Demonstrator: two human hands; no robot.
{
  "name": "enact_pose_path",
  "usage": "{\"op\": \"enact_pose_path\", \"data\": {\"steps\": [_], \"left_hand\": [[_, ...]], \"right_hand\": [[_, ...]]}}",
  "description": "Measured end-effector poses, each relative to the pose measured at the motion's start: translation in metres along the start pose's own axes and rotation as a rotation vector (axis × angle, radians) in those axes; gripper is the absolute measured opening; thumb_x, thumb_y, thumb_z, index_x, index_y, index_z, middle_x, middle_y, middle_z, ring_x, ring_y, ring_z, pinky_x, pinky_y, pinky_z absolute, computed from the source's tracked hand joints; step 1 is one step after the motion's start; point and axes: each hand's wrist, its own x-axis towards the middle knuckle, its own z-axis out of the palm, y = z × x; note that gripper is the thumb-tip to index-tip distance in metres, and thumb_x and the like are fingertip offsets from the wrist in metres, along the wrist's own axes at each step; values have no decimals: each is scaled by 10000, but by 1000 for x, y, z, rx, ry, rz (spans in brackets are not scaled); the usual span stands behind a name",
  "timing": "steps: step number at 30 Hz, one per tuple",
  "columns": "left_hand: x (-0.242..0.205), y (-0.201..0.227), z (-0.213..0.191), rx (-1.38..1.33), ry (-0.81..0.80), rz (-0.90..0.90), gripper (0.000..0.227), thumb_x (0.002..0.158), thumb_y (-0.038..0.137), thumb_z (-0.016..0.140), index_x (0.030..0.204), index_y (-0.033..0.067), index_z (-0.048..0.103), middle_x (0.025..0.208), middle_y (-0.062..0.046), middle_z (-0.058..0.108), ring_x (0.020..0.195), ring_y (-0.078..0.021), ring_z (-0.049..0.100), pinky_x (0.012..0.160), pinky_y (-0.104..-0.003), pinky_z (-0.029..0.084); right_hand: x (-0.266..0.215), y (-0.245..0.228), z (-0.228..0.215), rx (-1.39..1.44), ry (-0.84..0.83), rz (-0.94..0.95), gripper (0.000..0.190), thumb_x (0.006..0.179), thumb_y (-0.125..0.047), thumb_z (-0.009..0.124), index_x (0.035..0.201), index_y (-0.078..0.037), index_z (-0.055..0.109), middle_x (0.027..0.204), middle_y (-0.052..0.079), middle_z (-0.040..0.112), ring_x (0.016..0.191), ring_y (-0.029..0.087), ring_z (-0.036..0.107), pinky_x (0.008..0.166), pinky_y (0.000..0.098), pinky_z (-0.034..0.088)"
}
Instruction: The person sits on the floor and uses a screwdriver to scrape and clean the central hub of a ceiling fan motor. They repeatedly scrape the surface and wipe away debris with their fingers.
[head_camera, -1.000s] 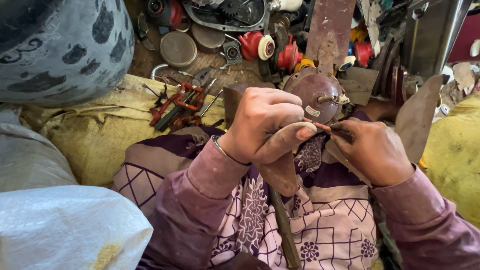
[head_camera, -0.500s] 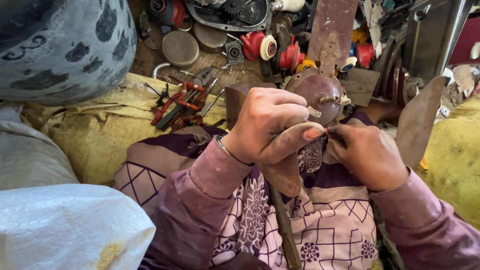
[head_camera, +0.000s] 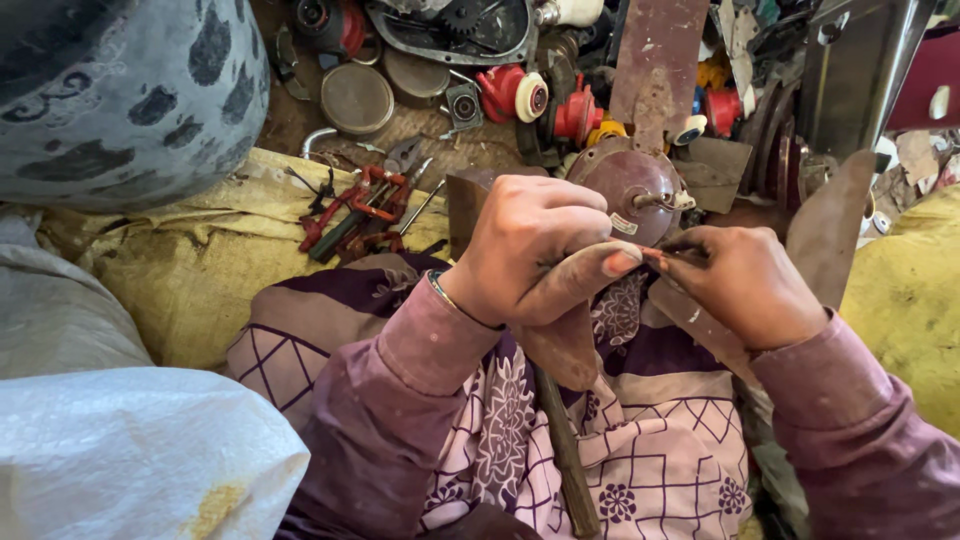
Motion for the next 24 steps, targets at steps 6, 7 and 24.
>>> {"op": "enact_pose_path", "data": {"steps": [6, 7, 24], "left_hand": [[0, 1, -1, -44, 38, 14, 321, 1072, 352, 649, 902, 80, 676, 840, -72, 625, 708, -270, 650, 644, -350, 488], [0, 1, -1, -58, 46, 19, 320, 1078, 357, 642, 929, 77, 686, 857, -73, 634, 722, -270, 657, 651, -348, 494], [-2, -1, 1, -26, 26, -12, 364, 1051, 379, 665, 849, 77, 646, 823, -85, 627, 684, -283, 652, 624, -353, 484]], "right_hand": [[-3, -7, -3, -11, 53, -27, 293, 881, -305, 726, 1067, -90, 795, 852, 233, 723, 780, 397, 722, 721, 456, 571], [-5, -9, -5, -7, 54, -34, 288, 885, -299, 718, 1069, -93, 795, 854, 231, 724, 781, 398, 722, 721, 460, 570], [-13, -21, 0, -84, 32, -45, 256, 884, -289, 700, 1025, -98, 796, 814, 236, 710, 754, 410, 710, 703, 489, 567]]}}
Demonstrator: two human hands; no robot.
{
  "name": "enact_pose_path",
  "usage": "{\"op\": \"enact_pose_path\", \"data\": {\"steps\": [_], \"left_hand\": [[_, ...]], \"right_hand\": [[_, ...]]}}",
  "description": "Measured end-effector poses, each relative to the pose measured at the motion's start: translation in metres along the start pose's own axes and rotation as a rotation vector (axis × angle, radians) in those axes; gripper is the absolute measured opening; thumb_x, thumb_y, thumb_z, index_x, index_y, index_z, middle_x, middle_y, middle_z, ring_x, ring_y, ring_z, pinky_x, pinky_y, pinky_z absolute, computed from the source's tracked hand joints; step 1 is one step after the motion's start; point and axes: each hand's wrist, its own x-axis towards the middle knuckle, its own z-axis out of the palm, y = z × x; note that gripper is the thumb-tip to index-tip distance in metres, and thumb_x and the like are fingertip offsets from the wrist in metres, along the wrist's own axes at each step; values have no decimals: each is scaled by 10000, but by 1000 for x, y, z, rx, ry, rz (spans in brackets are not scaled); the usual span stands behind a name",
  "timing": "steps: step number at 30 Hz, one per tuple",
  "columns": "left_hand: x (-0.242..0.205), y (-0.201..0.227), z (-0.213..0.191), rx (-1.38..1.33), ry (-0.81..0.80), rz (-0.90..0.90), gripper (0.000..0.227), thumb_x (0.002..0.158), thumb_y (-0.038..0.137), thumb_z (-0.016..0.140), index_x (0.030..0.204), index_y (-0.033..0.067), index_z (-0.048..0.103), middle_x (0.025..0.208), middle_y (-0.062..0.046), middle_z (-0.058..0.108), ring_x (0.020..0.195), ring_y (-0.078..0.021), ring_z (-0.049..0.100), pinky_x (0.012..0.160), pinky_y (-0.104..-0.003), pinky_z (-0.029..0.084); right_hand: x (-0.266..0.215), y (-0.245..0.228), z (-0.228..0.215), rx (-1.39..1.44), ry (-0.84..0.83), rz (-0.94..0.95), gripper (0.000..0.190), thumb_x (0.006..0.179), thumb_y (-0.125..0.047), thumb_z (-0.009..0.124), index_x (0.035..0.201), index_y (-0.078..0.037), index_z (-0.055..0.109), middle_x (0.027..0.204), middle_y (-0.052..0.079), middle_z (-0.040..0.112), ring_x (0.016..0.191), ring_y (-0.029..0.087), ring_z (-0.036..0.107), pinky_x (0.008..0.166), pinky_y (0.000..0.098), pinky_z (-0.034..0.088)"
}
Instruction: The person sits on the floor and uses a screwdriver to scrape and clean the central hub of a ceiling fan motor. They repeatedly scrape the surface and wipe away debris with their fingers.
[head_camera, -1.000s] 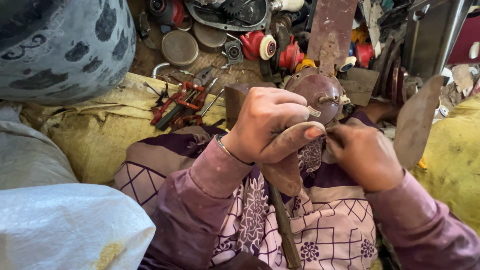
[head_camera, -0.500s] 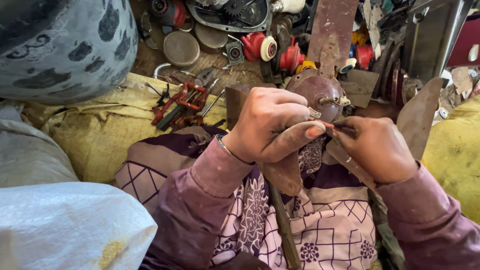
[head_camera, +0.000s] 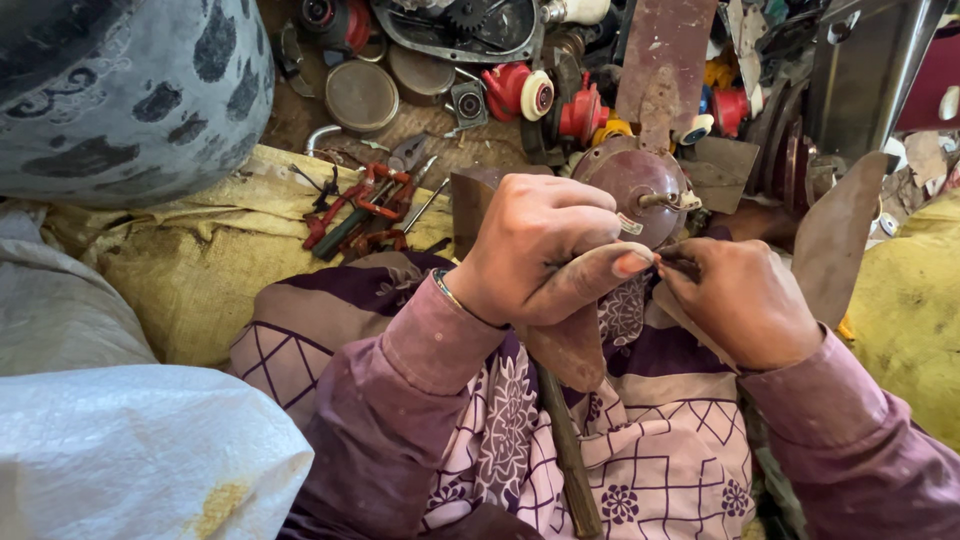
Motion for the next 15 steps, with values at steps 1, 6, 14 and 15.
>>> {"op": "enact_pose_path", "data": {"steps": [1, 6, 14, 15], "left_hand": [[0, 0, 0, -3, 1, -1, 363, 1050, 380, 665, 851, 76, 648, 826, -86, 629, 685, -283, 654, 624, -352, 485], [0, 0, 0, -7, 4, 11, 338, 1056, 379, 662, 901, 79, 685, 850, -86, 650, 705, -280, 670, 636, -349, 499], [0, 0, 0, -14, 21, 27, 320, 1059, 371, 668, 921, 83, 689, 877, -88, 666, 718, -278, 681, 642, -344, 508], [0, 0, 1, -13, 26, 31, 322, 1059, 375, 667, 926, 83, 690, 883, -89, 669, 720, -278, 682, 642, -343, 510]], "right_hand": [[0, 0, 0, -11, -7, 4, 256, 883, -292, 703, 1023, -100, 797, 811, 235, 713, 751, 411, 709, 706, 492, 566], [1, -2, -1, 2, -8, 11, 256, 894, -295, 700, 1021, -94, 795, 819, 239, 710, 768, 413, 709, 707, 486, 567], [1, -4, -1, 11, -15, 9, 256, 882, -289, 702, 1017, -92, 794, 808, 235, 710, 760, 410, 712, 702, 485, 570], [1, -3, 0, -1, -13, 12, 257, 881, -294, 706, 1018, -95, 796, 805, 236, 709, 761, 413, 709, 702, 488, 569]]}}
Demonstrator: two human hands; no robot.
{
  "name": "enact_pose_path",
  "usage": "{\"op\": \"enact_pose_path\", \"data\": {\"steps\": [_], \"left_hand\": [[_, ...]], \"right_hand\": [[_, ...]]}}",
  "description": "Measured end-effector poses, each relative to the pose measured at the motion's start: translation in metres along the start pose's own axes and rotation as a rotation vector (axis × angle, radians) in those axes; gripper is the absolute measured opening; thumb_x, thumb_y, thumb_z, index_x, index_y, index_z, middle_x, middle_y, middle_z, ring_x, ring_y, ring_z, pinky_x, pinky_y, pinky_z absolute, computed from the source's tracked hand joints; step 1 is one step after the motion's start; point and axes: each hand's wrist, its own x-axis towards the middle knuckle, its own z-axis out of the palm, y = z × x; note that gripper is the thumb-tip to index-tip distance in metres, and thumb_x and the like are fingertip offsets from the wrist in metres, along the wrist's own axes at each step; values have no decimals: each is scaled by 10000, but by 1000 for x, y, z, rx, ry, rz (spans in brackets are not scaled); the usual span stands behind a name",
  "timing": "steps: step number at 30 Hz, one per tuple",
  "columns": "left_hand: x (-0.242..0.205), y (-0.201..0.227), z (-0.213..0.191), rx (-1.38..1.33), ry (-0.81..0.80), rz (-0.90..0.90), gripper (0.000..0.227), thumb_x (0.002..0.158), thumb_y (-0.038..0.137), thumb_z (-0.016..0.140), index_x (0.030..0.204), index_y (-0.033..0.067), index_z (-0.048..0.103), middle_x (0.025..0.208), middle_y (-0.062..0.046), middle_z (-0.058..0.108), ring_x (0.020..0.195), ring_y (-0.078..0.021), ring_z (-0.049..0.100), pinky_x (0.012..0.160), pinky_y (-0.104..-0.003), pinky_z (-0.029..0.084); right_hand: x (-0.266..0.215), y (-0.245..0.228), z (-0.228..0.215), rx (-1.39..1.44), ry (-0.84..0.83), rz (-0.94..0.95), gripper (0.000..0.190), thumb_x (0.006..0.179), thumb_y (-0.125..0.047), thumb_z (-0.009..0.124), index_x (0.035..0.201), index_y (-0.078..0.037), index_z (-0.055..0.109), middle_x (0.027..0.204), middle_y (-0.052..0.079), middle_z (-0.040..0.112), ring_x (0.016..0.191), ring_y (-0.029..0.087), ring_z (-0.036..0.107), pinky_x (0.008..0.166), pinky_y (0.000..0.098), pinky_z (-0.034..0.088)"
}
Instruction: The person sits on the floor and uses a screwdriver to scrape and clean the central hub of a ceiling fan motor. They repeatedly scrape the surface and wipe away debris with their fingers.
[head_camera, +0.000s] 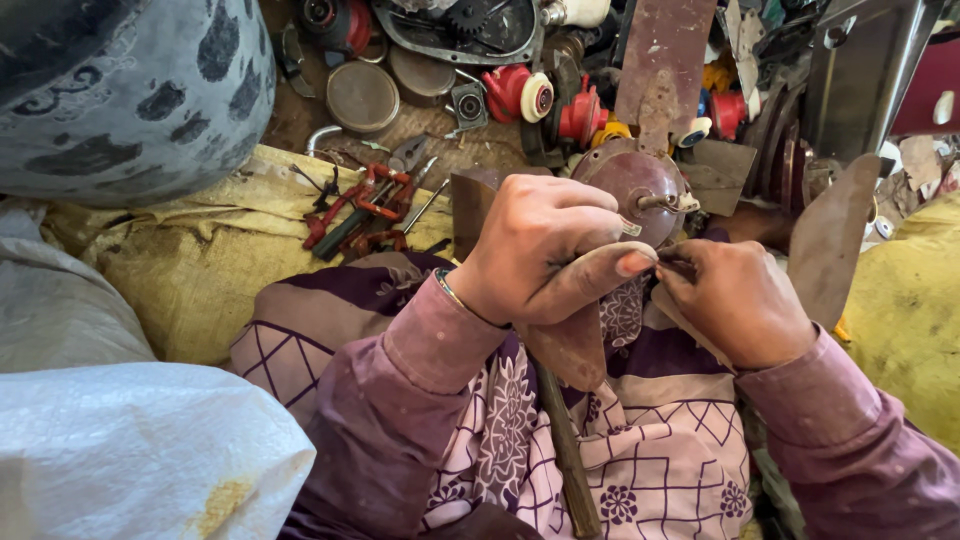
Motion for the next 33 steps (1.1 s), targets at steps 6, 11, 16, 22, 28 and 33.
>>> {"op": "enact_pose_path", "data": {"steps": [6, 11, 16, 22, 28, 33], "left_hand": [[-1, -1, 0, 11, -25, -14, 332, 1046, 379, 676, 890, 86, 683, 845, -85, 656, 694, -284, 668, 627, -352, 495], [-1, -2, 1, 3, -22, -17, 325, 1048, 377, 676, 902, 87, 691, 854, -83, 664, 699, -280, 676, 630, -347, 502], [-2, -3, 1, 6, -7, -5, 312, 1044, 374, 690, 920, 88, 695, 883, -84, 685, 724, -275, 697, 648, -340, 525], [-1, -2, 3, 26, -25, -9, 312, 1022, 363, 714, 894, 79, 686, 881, -97, 693, 718, -283, 698, 634, -340, 523], [1, 0, 2, -16, -75, 9, 325, 1048, 302, 664, 821, 70, 654, 754, -90, 572, 646, -292, 620, 604, -366, 465], [6, 9, 0, -35, -77, 7, 391, 1046, 283, 650, 741, 54, 563, 724, -99, 517, 610, -301, 565, 582, -379, 418]], "right_hand": [[1, 2, 1, 1, 5, -7, 258, 876, -299, 709, 1018, -101, 795, 790, 238, 706, 749, 419, 708, 700, 496, 568], [3, 3, 3, -31, -5, 0, 264, 883, -316, 707, 1023, -108, 792, 799, 243, 702, 765, 426, 704, 698, 509, 566], [5, 7, 8, -21, -30, 46, 280, 877, -329, 706, 1009, -95, 784, 811, 247, 705, 789, 440, 699, 709, 521, 563], [18, 14, 10, -29, -122, 8, 312, 917, -325, 625, 949, -45, 757, 822, 267, 704, 817, 475, 680, 732, 562, 533], [19, 7, 26, -290, -118, -64, 212, 882, -256, 630, 818, -77, 722, 777, 201, 719, 717, 410, 717, 624, 533, 559], [24, 12, 16, -467, -154, -243, 148, 808, -218, 661, 736, -115, 739, 739, 137, 727, 694, 336, 729, 620, 468, 572]]}}
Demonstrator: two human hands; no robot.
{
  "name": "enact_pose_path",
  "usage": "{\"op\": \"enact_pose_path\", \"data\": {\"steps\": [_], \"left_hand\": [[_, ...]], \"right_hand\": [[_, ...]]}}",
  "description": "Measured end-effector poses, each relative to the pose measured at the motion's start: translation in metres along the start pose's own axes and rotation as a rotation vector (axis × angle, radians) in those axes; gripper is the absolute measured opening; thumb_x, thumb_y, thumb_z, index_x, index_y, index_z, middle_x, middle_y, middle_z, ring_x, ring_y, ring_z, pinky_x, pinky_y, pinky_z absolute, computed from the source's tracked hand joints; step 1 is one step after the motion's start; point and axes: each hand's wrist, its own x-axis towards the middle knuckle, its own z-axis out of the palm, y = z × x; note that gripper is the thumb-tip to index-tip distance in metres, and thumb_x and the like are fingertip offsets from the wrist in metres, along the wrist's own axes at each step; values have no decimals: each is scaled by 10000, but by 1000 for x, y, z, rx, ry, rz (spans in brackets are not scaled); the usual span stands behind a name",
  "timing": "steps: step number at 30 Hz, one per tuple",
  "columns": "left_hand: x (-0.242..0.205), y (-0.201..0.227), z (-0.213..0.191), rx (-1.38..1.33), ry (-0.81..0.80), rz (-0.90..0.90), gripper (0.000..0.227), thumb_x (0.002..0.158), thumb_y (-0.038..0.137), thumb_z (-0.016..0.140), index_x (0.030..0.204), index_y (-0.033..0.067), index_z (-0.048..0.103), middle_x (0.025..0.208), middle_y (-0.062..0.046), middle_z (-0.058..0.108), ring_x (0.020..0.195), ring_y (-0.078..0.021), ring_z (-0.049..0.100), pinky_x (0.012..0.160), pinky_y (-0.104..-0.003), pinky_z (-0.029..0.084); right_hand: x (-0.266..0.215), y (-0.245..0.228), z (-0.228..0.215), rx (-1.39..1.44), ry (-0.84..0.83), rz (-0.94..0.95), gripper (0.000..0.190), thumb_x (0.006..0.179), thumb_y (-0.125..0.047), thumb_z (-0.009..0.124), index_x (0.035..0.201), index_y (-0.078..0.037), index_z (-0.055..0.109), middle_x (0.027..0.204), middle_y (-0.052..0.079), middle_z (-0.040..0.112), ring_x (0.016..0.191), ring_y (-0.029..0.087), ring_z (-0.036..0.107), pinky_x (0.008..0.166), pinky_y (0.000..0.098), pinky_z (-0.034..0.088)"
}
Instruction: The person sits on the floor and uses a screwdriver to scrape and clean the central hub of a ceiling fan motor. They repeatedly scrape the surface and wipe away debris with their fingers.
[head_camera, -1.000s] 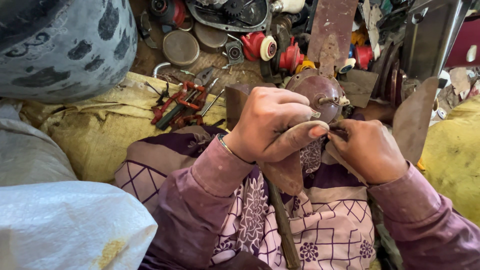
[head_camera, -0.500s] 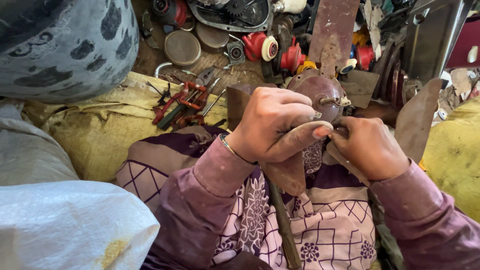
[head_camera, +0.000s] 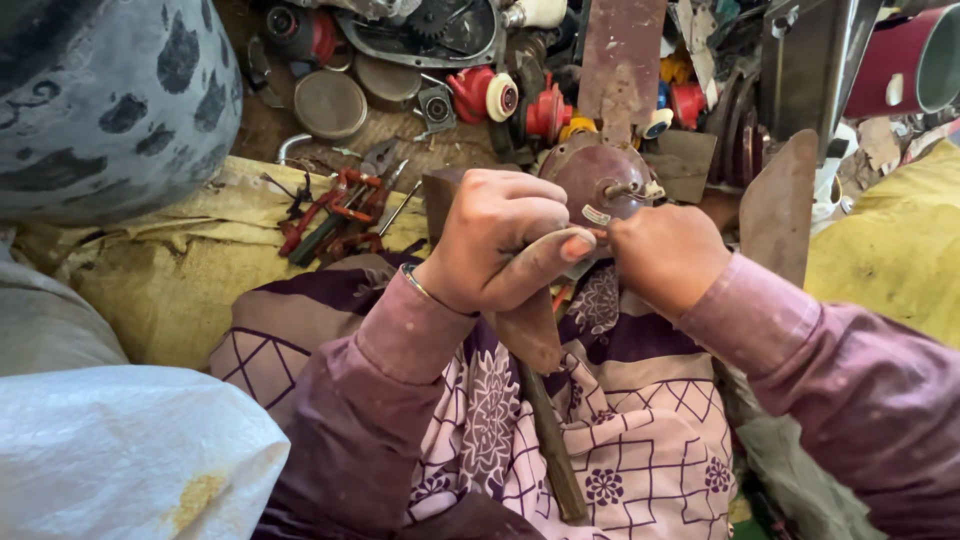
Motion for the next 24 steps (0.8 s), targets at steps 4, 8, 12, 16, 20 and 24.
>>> {"op": "enact_pose_path", "data": {"steps": [4, 8, 12, 16, 20, 24], "left_hand": [[0, 2, 3, 1, 7, 5, 394, 1044, 294, 649, 740, 57, 567, 720, -94, 524, 651, -308, 568, 575, -373, 412], [0, 1, 0, -14, 0, -11, 417, 1057, 303, 629, 727, 59, 556, 703, -91, 499, 615, -297, 550, 564, -370, 404], [-1, 1, -2, -24, -9, -29, 417, 1066, 305, 606, 736, 52, 571, 687, -90, 485, 606, -293, 539, 557, -371, 400], [-1, 3, -6, -34, 15, -17, 387, 1081, 307, 602, 785, 58, 615, 715, -84, 523, 655, -284, 579, 576, -360, 436], [-1, 3, -5, -12, 24, -2, 357, 1076, 298, 612, 809, 63, 646, 734, -85, 560, 667, -286, 602, 579, -353, 455], [-3, 1, -9, -2, 29, -17, 352, 1068, 293, 624, 793, 75, 649, 714, -79, 556, 616, -271, 601, 572, -352, 455]], "right_hand": [[3, 11, -1, -107, -17, -103, 145, 851, -188, 625, 772, -132, 733, 738, 103, 726, 691, 299, 737, 587, 444, 574], [7, 9, 2, -278, 56, -297, 167, 902, -178, 571, 925, -88, 710, 724, 72, 725, 650, 262, 730, 505, 416, 561], [5, 2, 12, -243, 46, -233, 181, 934, -180, 552, 949, -87, 707, 745, 76, 729, 671, 270, 734, 520, 424, 566], [2, 0, 18, -43, -25, 22, 124, 866, -200, 629, 850, -157, 745, 825, 119, 749, 784, 308, 748, 687, 446, 587], [9, 10, 20, 146, -72, -21, 160, 877, -255, 698, 960, -133, 761, 872, 150, 755, 823, 331, 740, 707, 450, 579], [25, 35, 7, 924, -244, 248, 381, 873, -275, 700, 1244, -189, 729, 815, 112, 732, 642, 212, 598, 552, 357, 471]]}}
